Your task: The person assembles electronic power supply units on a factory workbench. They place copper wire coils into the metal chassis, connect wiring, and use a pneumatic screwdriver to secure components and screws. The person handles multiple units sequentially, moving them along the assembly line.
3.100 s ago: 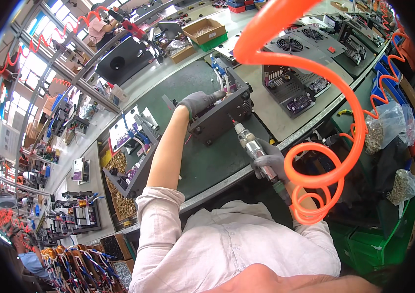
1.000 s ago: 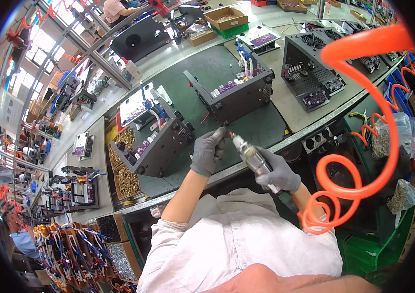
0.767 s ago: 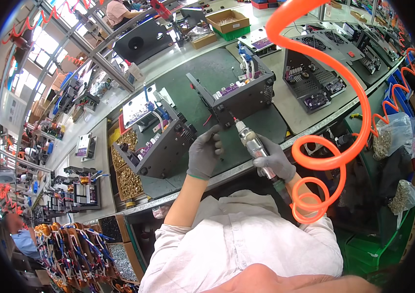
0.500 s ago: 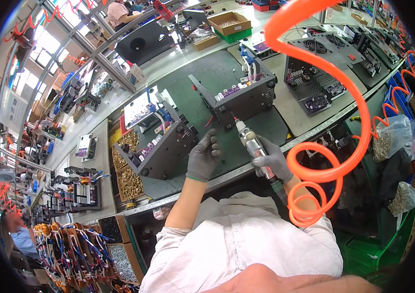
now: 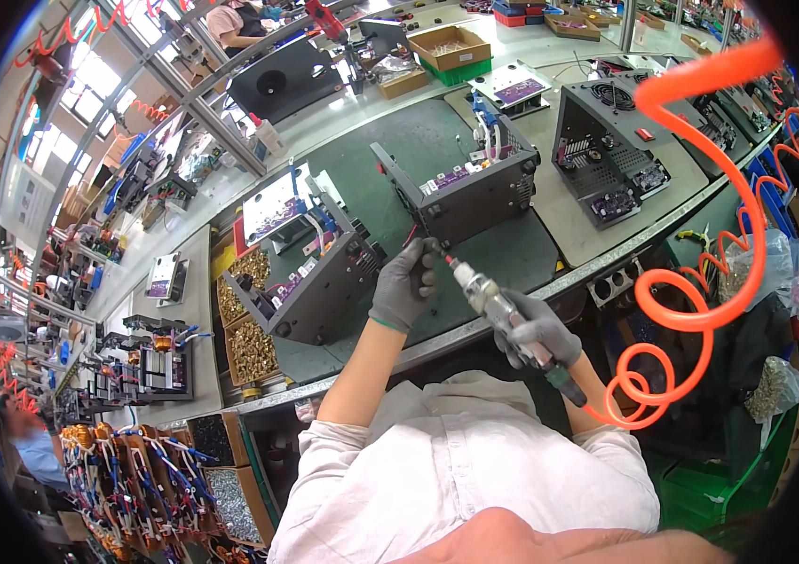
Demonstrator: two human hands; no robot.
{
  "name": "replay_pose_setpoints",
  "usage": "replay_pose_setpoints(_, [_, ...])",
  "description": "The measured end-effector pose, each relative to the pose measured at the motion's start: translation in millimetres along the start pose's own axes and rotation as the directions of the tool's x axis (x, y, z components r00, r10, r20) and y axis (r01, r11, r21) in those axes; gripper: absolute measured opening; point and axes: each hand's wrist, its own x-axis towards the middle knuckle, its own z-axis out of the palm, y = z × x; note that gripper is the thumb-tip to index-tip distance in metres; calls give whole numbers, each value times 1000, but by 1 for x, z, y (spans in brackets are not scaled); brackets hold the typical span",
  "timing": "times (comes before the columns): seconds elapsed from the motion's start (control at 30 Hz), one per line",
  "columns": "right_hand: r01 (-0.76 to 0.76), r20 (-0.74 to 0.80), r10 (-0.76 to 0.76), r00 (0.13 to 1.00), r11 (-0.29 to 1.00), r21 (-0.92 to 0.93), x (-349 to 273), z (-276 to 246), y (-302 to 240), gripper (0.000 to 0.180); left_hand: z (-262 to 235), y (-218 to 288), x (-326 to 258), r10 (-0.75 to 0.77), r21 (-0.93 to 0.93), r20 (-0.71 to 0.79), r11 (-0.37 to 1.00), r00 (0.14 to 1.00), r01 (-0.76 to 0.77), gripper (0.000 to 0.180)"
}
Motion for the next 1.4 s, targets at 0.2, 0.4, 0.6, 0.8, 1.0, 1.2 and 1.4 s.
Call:
replay_pose_setpoints(0.2, [-17, 14, 16, 1000, 996, 82, -18, 2, 5, 89, 17, -3, -11, 34, 243, 53, 969, 998, -45, 27])
replay_pose_setpoints(0.4, [15, -70, -27, 997, 986, -167, -22, 0, 1, 92, 34, -10, -11, 66, 496, -131, 868, 989, 8, 32])
replay_pose_setpoints(0.6, [40, -322, -75, 944, 993, -112, -14, -23, 11, 83, 29, -13, -26, 336, 981, -44, 192, 941, -23, 37])
replay_pose_setpoints(0.8, [66, -383, -124, 916, 985, -162, 5, -61, 20, 87, 4, -23, -53, 209, 896, -32, -427, 977, 120, 34])
replay_pose_setpoints(1.0, [146, -317, -171, 933, 984, -102, 16, -67, 25, 85, -22, -42, -47, 266, 888, 95, -459, 959, 39, 20])
replay_pose_setpoints(1.2, [129, -343, -167, 924, 983, -131, 21, -67, 25, 81, -21, -47, -41, 282, 865, 54, -492, 958, 96, 18])
replay_pose_setpoints(1.4, [92, -402, -153, 903, 981, -169, 24, -74, 36, 82, -33, -40, -34, 297, 928, 32, -364, 954, 82, 23])
